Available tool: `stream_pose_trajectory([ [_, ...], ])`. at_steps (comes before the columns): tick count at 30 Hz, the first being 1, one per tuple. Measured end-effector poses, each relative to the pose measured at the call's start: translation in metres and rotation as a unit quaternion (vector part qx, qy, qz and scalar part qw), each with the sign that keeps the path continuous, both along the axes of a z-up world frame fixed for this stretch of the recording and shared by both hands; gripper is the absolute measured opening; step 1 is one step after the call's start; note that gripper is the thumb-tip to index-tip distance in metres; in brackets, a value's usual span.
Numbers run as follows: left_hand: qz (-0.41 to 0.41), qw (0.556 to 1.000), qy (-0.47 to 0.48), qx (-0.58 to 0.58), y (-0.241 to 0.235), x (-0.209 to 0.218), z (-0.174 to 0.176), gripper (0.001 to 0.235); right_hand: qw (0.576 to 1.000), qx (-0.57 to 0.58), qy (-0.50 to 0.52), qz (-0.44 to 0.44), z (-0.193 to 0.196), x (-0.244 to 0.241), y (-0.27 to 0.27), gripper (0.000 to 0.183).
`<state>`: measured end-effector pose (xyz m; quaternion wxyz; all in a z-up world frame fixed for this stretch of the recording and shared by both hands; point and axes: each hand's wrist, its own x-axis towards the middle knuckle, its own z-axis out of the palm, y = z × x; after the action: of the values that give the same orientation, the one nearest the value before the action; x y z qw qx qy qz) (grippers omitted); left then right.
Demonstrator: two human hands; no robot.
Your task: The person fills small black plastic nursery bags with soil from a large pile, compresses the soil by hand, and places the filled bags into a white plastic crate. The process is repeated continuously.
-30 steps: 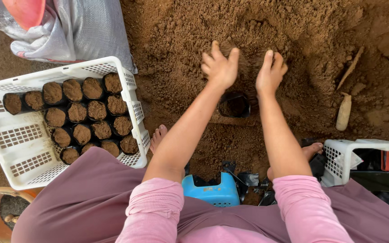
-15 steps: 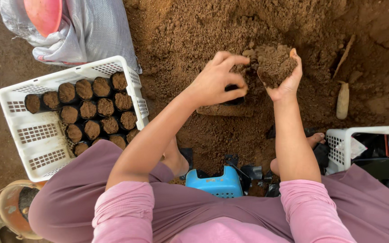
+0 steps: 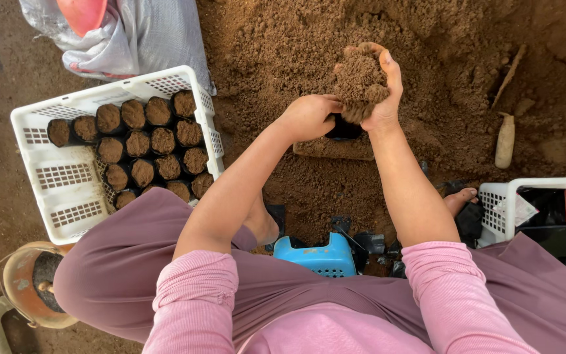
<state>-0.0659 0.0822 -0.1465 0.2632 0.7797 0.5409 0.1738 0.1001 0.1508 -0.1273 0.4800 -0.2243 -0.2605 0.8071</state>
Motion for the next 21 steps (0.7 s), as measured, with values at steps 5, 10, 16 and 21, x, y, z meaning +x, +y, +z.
stream_pose_trajectory([
  [5, 0.001, 0.997, -0.072, -0.013, 0.003, -0.007, -0.017, 0.035, 0.999, 0.044, -0.013, 0.023, -0.009, -0.002, -0.001, 0.030],
  [10, 0.045, 0.996, -0.030, -0.068, 0.007, -0.006, -0.024, 0.023, 0.998, 0.067, -0.022, 0.005, -0.013, -0.002, 0.001, 0.026],
  [16, 0.045, 0.985, -0.156, -0.058, 0.004, -0.008, -0.023, 0.024, 0.993, 0.088, -0.081, -0.012, -0.012, -0.001, 0.001, 0.024],
  [21, 0.013, 0.983, -0.180, -0.044, 0.003, -0.011, -0.010, 0.044, 0.991, 0.111, -0.080, 0.000, -0.005, 0.001, -0.002, 0.017],
])
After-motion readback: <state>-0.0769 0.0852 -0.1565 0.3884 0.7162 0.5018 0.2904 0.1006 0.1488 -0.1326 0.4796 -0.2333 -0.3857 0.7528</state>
